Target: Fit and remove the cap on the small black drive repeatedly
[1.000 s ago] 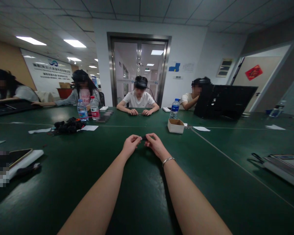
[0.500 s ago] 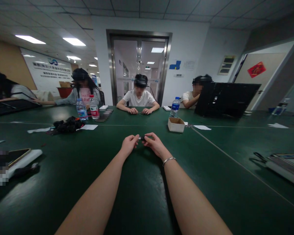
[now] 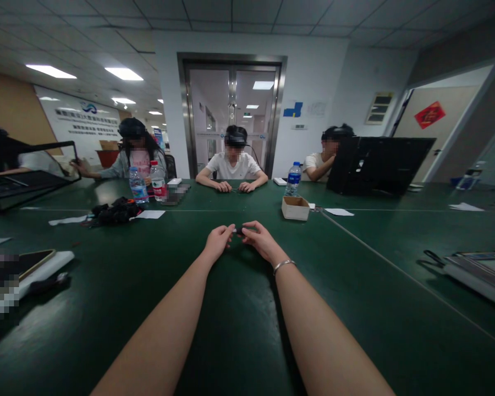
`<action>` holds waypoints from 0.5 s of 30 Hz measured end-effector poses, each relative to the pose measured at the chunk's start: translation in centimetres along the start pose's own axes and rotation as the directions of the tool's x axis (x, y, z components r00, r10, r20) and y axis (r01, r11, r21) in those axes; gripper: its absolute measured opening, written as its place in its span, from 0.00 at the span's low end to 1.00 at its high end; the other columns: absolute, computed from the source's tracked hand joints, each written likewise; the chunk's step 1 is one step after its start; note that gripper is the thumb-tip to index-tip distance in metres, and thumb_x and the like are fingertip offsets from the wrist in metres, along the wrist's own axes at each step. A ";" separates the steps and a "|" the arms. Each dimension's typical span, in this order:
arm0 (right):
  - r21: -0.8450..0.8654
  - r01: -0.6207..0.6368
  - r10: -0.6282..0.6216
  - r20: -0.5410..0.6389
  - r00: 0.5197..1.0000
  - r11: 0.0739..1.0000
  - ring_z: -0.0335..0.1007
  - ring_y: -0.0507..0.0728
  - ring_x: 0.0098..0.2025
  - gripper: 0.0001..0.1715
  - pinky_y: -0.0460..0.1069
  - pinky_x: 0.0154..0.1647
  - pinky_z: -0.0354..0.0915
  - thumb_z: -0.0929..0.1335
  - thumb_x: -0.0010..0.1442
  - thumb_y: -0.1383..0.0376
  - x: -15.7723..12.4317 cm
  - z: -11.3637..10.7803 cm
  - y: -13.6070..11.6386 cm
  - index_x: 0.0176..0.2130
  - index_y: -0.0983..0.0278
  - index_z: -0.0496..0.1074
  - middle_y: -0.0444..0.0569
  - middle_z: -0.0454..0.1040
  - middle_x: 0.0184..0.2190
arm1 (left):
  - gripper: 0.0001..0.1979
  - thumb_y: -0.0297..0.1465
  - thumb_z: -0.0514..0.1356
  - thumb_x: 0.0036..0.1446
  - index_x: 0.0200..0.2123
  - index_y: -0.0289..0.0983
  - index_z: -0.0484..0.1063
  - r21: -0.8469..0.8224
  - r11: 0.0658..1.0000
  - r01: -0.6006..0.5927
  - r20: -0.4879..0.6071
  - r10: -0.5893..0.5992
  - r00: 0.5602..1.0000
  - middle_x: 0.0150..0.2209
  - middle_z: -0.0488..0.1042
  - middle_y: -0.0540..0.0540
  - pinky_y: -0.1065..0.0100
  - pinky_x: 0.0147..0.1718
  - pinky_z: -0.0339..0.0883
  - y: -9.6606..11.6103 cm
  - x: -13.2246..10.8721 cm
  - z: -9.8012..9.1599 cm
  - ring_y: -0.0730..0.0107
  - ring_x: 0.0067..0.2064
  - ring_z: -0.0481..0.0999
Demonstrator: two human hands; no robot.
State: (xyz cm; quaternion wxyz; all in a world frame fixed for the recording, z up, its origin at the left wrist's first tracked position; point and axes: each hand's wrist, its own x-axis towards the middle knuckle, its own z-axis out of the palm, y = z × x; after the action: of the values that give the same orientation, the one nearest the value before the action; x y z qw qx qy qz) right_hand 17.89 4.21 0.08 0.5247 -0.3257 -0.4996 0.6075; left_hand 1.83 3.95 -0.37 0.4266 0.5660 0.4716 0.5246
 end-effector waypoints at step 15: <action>0.056 0.001 0.003 -0.072 0.997 0.998 0.70 0.50 0.24 0.22 0.45 0.26 0.65 0.76 0.41 0.61 0.3 -0.1 0.3 0.35 0.63 0.68 0.43 0.72 0.23 | 0.20 0.43 0.65 0.41 0.35 0.36 0.71 0.065 0.998 -0.016 0.024 0.014 1.000 0.35 0.71 0.45 0.74 0.24 0.64 -0.5 0.5 0.2 0.71 0.33 0.71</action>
State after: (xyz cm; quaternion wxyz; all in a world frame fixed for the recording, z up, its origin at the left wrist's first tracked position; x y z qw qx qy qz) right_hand 17.86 4.50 -0.17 0.5509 -0.3331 -0.4628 0.6093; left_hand 2.02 4.51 -0.83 0.4092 0.5893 0.4793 0.5055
